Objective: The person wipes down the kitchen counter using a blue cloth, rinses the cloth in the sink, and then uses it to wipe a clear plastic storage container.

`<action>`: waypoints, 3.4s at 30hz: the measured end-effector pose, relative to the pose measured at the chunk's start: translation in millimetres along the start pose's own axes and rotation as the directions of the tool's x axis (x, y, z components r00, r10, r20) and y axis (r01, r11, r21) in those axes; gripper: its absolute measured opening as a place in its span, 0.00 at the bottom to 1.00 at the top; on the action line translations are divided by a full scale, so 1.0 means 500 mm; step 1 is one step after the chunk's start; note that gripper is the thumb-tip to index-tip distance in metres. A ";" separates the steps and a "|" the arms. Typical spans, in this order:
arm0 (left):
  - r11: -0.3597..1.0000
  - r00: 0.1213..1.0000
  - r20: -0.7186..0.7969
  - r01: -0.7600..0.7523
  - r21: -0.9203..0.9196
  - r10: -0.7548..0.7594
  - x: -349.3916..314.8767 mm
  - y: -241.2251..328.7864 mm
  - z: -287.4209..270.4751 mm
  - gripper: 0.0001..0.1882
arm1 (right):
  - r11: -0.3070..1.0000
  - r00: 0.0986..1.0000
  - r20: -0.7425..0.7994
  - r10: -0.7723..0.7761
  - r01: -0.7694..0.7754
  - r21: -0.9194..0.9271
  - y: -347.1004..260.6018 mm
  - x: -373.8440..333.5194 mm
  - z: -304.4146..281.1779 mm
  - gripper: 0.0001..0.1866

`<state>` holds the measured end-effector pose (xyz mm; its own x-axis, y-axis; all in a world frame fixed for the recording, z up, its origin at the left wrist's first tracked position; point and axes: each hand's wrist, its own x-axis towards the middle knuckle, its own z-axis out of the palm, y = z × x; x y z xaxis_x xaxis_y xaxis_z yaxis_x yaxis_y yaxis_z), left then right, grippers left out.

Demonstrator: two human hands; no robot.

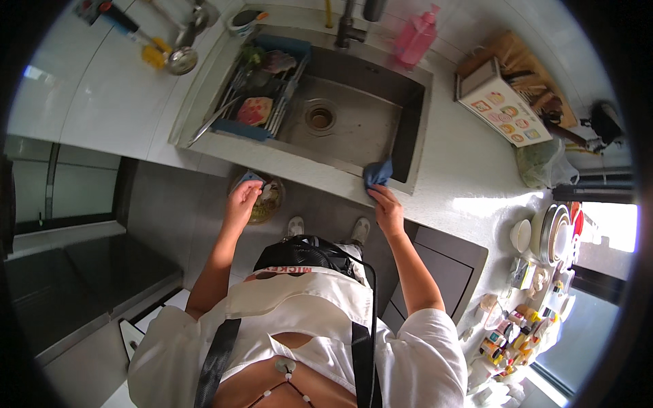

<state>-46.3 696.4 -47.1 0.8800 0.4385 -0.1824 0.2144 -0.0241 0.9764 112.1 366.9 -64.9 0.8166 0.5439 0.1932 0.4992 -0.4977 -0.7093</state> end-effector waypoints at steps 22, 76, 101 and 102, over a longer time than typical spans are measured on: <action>0.994 0.932 -0.347 0.105 -0.027 -0.108 -0.105 -0.024 -0.230 0.11 | 0.763 0.704 0.416 -0.575 0.645 -0.037 -0.362 0.355 0.522 0.22; 0.042 0.788 0.564 0.573 -0.819 0.246 0.152 0.260 0.459 0.15 | 0.609 0.972 0.006 0.236 -0.152 0.778 -0.076 0.193 -0.269 0.14; 0.625 0.806 0.438 -0.588 0.513 0.399 0.321 0.204 0.268 0.27 | 0.136 0.790 0.311 0.529 -0.440 0.888 -0.093 0.344 -0.057 0.13; 0.739 0.844 0.425 -0.508 0.442 0.326 0.337 0.196 0.258 0.24 | 0.368 0.867 0.168 0.470 -0.365 0.855 -0.103 0.334 -0.062 0.15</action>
<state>177.6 652.3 2.8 0.9931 -0.0196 0.1158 -0.1016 -0.6374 0.7638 231.5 462.5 25.0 0.8938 0.3508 -0.2795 -0.3619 0.1958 -0.9114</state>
